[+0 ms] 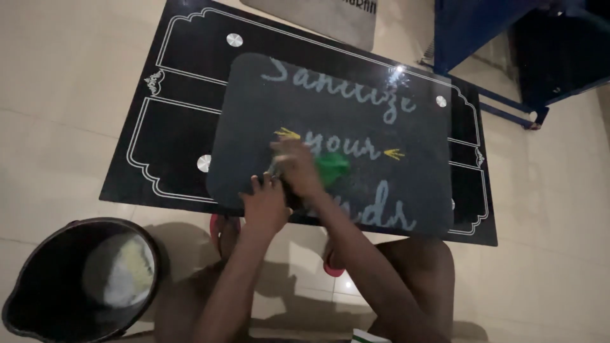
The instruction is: Cleaning a floor mat with a sponge and soapy water on a glass table.
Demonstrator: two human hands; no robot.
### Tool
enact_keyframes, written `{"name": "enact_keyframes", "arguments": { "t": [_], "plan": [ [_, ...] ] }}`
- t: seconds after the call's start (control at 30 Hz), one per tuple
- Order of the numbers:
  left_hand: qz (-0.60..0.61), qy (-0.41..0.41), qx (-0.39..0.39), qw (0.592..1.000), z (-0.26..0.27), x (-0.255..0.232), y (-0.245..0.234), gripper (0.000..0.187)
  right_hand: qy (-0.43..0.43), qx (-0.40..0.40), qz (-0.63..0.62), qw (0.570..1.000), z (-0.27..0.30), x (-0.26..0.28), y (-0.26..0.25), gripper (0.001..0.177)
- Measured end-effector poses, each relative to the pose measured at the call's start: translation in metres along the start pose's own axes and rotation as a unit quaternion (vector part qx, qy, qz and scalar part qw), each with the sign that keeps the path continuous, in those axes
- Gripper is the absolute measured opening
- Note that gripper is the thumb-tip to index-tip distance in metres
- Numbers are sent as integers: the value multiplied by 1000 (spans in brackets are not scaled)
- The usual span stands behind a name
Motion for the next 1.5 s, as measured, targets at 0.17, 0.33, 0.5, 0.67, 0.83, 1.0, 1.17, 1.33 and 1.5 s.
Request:
{"name": "enact_keyframes", "arguments": {
  "t": [0.17,0.33,0.5,0.67,0.83,1.0,1.17,1.33,1.5],
  "plan": [
    [44,-2,0,999,9,18,-11,92,-50,-28,157,986,-55,92,-68,44],
    [61,7,-1,998,-2,25,-3,80,127,98,189,969,20,-26,-84,32],
    [79,5,-6,997,3,14,-6,78,147,37,186,971,122,-140,-128,11],
    [60,0,-15,998,0,3,-10,82,221,49,185,956,122,-113,-118,13],
    [192,12,-100,976,-2,1,-15,117,132,-44,123,983,59,-14,-42,23],
    [69,-20,-124,990,-4,17,-34,113,-24,23,35,999,-21,94,-28,37],
    [83,-75,-61,992,1,26,-40,111,27,147,21,989,23,64,-63,37],
    [55,-59,-27,996,-11,39,-16,105,198,219,139,945,185,-110,-93,30],
    [75,-61,-12,995,1,34,-27,98,366,-40,270,889,242,-148,-201,33]
  ]
}}
Point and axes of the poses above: each hand's wrist, its own z-axis away from the middle knuckle, its own y-axis out of the palm, x = y × z, the point moved 4 cm from there along -z, towards the middle knuckle, and after that the axes turned 12 degrees about z, right-handed, at the moved point
